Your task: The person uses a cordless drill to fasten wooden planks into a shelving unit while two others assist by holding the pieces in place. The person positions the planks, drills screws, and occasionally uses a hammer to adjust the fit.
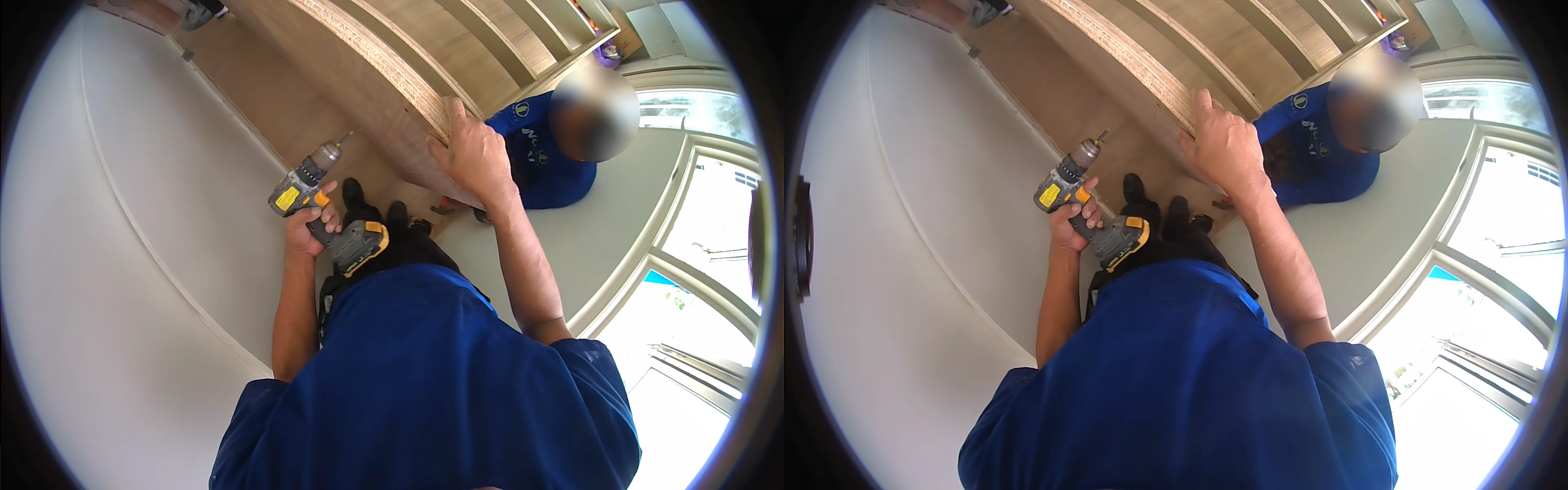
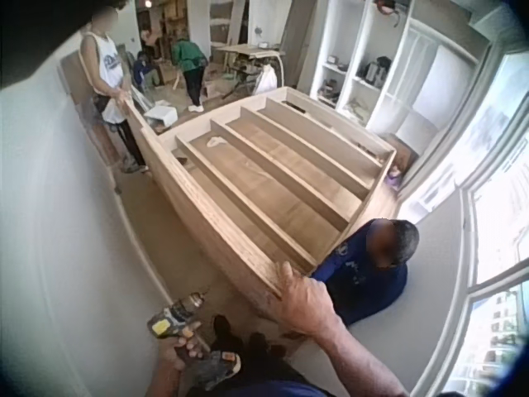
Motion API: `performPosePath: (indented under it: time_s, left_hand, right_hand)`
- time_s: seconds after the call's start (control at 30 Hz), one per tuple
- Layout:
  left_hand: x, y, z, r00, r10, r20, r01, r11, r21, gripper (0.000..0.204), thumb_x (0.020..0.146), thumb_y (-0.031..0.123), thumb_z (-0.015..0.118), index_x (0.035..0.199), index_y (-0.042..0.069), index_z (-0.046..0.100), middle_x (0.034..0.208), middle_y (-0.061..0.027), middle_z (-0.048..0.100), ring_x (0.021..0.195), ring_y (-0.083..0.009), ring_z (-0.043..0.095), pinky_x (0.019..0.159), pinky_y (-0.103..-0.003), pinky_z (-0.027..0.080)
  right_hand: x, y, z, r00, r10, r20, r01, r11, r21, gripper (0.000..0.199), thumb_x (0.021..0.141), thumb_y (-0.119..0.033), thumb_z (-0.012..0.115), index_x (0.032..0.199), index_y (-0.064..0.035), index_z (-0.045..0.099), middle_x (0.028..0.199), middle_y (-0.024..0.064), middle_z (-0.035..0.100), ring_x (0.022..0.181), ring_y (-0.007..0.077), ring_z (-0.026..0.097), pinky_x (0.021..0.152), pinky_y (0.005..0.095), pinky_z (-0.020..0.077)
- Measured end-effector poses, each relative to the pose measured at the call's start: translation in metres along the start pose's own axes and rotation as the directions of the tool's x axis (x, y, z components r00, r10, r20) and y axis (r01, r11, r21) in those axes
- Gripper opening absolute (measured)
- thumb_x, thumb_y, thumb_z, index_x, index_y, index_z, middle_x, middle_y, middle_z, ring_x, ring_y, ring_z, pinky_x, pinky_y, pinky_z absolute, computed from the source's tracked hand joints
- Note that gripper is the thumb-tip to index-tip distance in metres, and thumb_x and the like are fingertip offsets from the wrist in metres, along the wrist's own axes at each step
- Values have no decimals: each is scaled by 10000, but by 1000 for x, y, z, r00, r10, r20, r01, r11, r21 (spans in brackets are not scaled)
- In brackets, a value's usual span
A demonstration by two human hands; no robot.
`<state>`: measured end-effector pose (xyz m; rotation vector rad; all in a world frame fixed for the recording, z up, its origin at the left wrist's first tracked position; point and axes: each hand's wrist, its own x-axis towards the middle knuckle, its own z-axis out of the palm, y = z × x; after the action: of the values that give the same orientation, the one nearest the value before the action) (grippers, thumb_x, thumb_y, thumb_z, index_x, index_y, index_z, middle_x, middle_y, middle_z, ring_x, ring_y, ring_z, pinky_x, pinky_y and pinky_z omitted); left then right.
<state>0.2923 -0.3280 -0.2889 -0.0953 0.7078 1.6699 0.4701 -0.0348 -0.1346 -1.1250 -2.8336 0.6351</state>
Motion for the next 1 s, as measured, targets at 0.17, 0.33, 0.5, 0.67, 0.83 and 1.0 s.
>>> performPosePath:
  time_s: [0.17,0.33,0.5,0.67,0.83,1.0]
  left_hand:
    - [-17,20,-37,958,40,-283,7,986,164,597,866,133,622,1435,-18,522,785,-62,558,671,-205,575,708,-403,532]
    - [-9,39,-4,831,282,-480,80,792,605,347,838,33,638,1181,-19,633,734,-72,588,578,-208,583,574,-373,514]
    - [0,44,9,739,593,-320,69,406,911,202,776,-3,717,971,-9,667,726,-64,635,517,-173,586,486,-314,467]
    - [14,108,68,585,808,68,-95,-14,995,246,824,82,777,1016,-40,685,804,-100,700,682,-209,680,689,-366,557]
    - [47,177,178,554,717,423,-152,-412,898,385,842,125,801,1185,-20,701,1028,-141,756,929,-302,733,876,-408,556]
    - [105,228,250,517,199,832,-347,-840,417,587,786,115,811,1349,51,657,1121,-166,719,1017,-386,690,904,-450,529]
  right_hand:
    - [-14,13,2,998,-57,-10,58,985,160,729,902,-269,728,1508,-12,414,1250,294,663,1093,459,674,906,533,554]
    - [-79,39,-16,988,-103,-117,128,963,237,760,915,-188,736,1580,-65,389,1397,224,617,1177,435,656,962,510,562]
    - [-106,45,0,939,-113,-324,192,956,223,606,880,-115,754,1463,-160,591,1399,152,636,1132,370,688,936,448,588]
    - [-96,40,26,878,-71,-473,167,972,166,553,830,-114,800,1367,-167,679,1315,97,683,1059,309,708,912,412,601]
    - [-97,37,19,885,-7,-466,114,973,202,636,797,-90,800,1407,-175,640,1286,83,686,1105,310,691,947,421,594]
    - [-103,30,3,953,53,-299,-11,990,140,759,779,-19,745,1495,-187,555,1278,111,661,1205,329,629,1007,434,570]
